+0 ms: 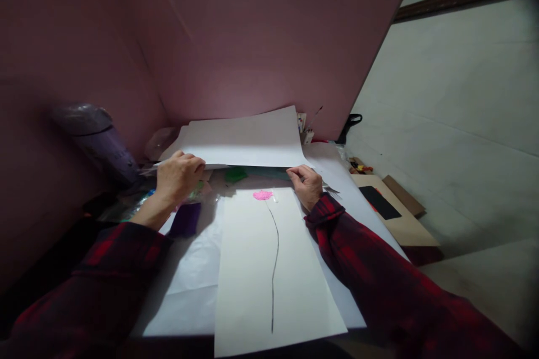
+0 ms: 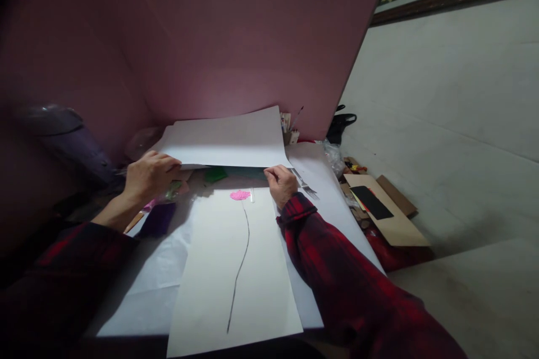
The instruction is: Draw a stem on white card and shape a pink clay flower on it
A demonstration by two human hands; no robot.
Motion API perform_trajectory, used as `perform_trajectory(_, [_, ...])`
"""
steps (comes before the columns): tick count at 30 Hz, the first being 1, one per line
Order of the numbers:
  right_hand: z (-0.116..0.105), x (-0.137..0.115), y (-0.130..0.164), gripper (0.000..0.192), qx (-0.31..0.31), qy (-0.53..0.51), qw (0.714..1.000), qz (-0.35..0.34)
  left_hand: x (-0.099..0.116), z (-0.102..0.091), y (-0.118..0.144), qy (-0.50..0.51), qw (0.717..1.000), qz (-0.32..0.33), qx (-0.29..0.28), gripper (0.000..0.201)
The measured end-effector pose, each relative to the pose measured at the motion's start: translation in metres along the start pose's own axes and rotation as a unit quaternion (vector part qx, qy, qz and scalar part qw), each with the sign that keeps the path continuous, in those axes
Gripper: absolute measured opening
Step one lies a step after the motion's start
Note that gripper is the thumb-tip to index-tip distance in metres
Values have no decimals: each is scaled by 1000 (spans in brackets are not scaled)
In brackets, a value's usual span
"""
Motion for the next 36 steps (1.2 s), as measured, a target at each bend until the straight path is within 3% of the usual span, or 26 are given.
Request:
perform_trajectory(7, [1, -3, 1, 16, -26, 22, 999, -12, 4, 4, 5, -9, 1000, 8, 12, 29])
perform_trajectory(10, [7, -17, 4, 17, -111, 42, 991, -57, 4, 10, 7, -7, 1000, 3, 24, 28])
perform_trajectory(13, [19, -32, 12, 20, -220, 100, 963, -118, 4, 14, 9, -8, 999, 3, 40, 29])
perform_trajectory(15, [22, -35, 15, 19, -245, 153, 949, -124, 5, 15, 11, -11, 999, 4, 44, 26])
perform_trajectory(21, [19, -21, 11, 18, -225, 291, 928, -63, 6, 17, 21, -2, 999, 14, 40, 26])
perform_trajectory(26, [8, -13, 7, 20, -233, 403, 885, -23, 2, 20, 26, 28, 999, 13, 24, 24])
perform_trajectory(33, [0, -18, 7, 25, -247, 471, 847, -11, 1, 31, 29, 85, 995, 43, -13, 20])
perform_trajectory(36, [-1, -19, 9, 25, -243, 489, 838, -4, 1, 28, 28, 135, 989, 63, 11, 19])
Point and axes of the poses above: each hand's wrist, its own y-axis away from the middle knuckle, its own z-axis out of the palm, x = y × z, the point moved 6 cm from there along -y, towards the middle knuckle, and after that the axes turned 10 degrees about y, right-handed, at the moved point
